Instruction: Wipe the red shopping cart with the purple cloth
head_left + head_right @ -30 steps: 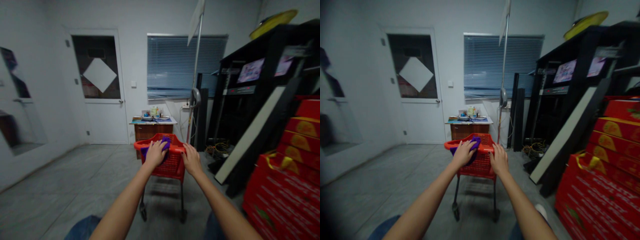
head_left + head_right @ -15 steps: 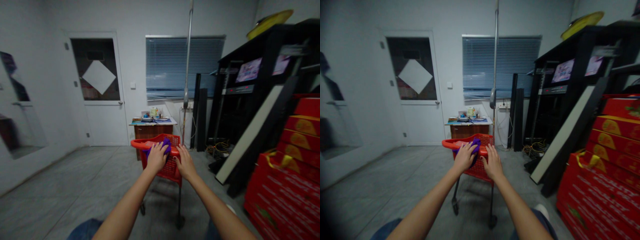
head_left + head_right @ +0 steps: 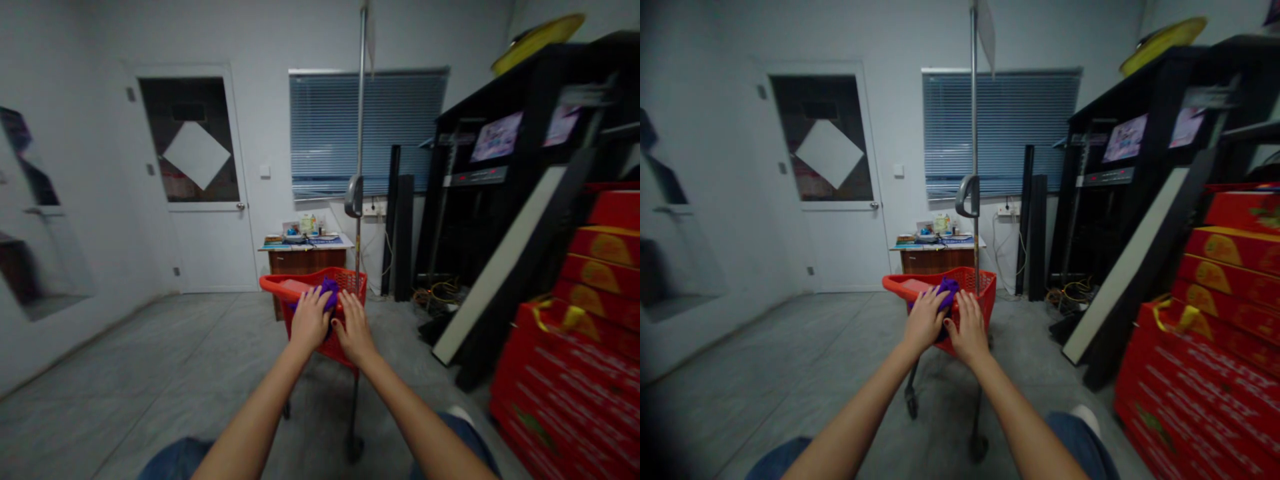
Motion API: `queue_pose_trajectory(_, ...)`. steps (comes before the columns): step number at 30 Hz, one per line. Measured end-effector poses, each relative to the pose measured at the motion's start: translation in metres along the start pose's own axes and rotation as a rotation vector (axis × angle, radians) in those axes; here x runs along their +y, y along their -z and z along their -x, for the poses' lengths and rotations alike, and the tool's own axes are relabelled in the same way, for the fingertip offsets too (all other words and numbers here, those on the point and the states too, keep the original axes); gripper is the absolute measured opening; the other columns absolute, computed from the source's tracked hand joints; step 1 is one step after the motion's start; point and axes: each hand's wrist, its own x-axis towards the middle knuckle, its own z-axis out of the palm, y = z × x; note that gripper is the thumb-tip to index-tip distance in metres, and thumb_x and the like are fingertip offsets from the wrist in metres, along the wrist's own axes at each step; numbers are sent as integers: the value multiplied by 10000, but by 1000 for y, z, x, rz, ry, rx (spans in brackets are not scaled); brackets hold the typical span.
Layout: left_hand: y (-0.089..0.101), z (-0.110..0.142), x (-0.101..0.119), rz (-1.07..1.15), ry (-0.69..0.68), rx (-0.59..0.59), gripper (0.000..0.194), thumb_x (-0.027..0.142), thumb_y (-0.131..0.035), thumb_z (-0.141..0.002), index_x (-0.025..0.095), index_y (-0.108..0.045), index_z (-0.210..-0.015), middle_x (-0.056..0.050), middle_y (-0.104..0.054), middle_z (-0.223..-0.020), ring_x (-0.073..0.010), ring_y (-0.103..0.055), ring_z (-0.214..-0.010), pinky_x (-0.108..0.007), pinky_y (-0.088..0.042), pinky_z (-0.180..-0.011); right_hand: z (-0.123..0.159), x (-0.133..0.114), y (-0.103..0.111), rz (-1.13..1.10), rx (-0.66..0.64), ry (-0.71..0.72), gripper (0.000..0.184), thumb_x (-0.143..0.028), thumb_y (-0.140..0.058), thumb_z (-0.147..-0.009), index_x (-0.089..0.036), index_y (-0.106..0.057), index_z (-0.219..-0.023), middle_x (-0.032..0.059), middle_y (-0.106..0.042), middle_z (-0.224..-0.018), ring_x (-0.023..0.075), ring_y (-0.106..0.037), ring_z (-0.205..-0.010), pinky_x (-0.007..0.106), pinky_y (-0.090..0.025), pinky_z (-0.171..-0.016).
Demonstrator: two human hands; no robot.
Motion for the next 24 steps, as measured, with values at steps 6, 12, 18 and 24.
queue_pose_trajectory(6, 11, -2, -23, 3, 94, 7, 409, 304, -455, -981, 283, -549, -1378, -63, -521, -1494, -260, -427, -1418, -536, -280, -1197, 18, 4, 5, -21, -40, 20, 803, -667, -179, -984, -166, -56, -1599, 128, -186, -1650, 257, -186, -1517, 484, -292, -1205)
queue_pose_trajectory(12, 10, 4, -10, 36, 160, 55, 369, 307, -424, -992, 237, -605, -1306, -76, -548, -1468, -262, -446, -1400, -514, -302, -1188, 31, 30, -17, -112, -73, -78, 788, -653, -143, -991, -154, -71, -1596, 153, -200, -1640, 246, -215, -1508, 474, -314, -1196)
queue_pose_trajectory(18, 11, 11, 18, 97, 17, -2, 374, 291, -478, -968, 256, -594, -1322, -55, -563, -1456, -252, -446, -1401, -477, -302, -1198, 40, 21, -30, -156, -42, -100, 795, -659, -123, -986, -161, -20, -1596, 152, -138, -1652, 252, -163, -1518, 488, -294, -1202)
queue_pose_trajectory(24, 23, 16, -24, 8, 141, 34, 393, 267, -412, -987, 223, -585, -1337, -83, -584, -1431, -272, -465, -1385, -516, -296, -1194, 38, 33, -19, -176, -136, -118, 794, -675, -126, -977, -180, -76, -1596, 131, -181, -1645, 240, -189, -1513, 482, -270, -1216)
